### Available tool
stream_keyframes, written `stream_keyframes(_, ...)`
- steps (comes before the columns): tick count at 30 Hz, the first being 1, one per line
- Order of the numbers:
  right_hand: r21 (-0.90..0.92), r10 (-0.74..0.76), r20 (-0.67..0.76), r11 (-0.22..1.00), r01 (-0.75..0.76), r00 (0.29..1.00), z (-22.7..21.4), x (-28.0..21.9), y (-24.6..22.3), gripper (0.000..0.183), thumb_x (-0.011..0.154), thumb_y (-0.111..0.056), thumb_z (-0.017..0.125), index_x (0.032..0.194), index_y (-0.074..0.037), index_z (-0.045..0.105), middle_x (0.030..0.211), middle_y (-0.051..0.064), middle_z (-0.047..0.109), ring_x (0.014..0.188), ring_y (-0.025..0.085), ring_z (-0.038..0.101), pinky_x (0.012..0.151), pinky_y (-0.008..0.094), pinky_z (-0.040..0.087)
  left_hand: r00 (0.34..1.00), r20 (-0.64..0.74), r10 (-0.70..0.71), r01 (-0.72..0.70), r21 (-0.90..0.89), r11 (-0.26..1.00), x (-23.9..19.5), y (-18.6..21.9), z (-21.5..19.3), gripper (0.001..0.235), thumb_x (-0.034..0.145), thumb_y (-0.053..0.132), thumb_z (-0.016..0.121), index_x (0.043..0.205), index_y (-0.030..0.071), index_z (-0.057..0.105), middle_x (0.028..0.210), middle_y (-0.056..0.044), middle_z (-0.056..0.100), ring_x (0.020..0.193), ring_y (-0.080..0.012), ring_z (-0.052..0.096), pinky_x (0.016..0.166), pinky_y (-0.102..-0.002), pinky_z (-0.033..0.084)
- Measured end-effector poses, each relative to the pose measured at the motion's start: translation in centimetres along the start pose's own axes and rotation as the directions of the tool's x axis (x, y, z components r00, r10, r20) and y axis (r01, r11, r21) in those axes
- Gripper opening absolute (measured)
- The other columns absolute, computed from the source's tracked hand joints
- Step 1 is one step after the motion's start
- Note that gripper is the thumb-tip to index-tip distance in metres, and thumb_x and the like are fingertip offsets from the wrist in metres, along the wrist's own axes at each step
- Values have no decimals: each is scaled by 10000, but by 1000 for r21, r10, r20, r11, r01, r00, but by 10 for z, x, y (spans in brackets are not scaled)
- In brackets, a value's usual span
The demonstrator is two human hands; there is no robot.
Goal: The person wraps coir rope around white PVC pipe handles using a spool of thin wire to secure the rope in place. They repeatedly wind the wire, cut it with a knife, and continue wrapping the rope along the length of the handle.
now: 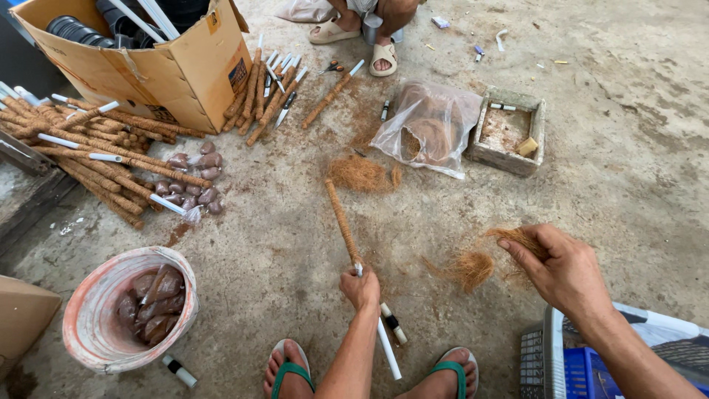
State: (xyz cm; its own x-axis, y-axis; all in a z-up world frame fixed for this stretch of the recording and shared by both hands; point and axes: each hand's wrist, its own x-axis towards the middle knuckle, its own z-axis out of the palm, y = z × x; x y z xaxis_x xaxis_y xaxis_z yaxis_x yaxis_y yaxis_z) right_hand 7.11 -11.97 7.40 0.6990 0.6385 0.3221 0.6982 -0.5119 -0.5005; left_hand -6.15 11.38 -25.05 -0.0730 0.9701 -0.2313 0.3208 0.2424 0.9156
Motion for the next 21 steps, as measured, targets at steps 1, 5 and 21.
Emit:
stream_keyframes(1,-10,16,13,1000,-16,1000,0,0,0,320,848,-317,797,1006,-45,737,700,111,709,562,192,671,532,364,518,998,42,-37,39,-46,998,-1,3,-2,318,846,233,749,966,-22,602,981,-189,651,904,-323,656,848,-470,529)
stream_keyframes(5,-26,68,78,997,-67,995,0,2,-1,332,840,-332,785,1015,-54,738,740,98,739,573,190,704,507,372,540,968,195,-160,175,-63,983,-9,29,-10,315,886,225,702,1049,7,545,1006,-131,594,896,-274,633,815,-452,519)
stream_keyframes(21,-47,25,97,999,-20,995,4,1,-3,314,837,-307,792,1013,-51,747,787,110,722,614,220,691,563,385,535,916,386,-110,209,-225,952,-38,64,-8,230,891,171,674,1017,45,529,921,-79,588,815,-182,566,717,-370,483)
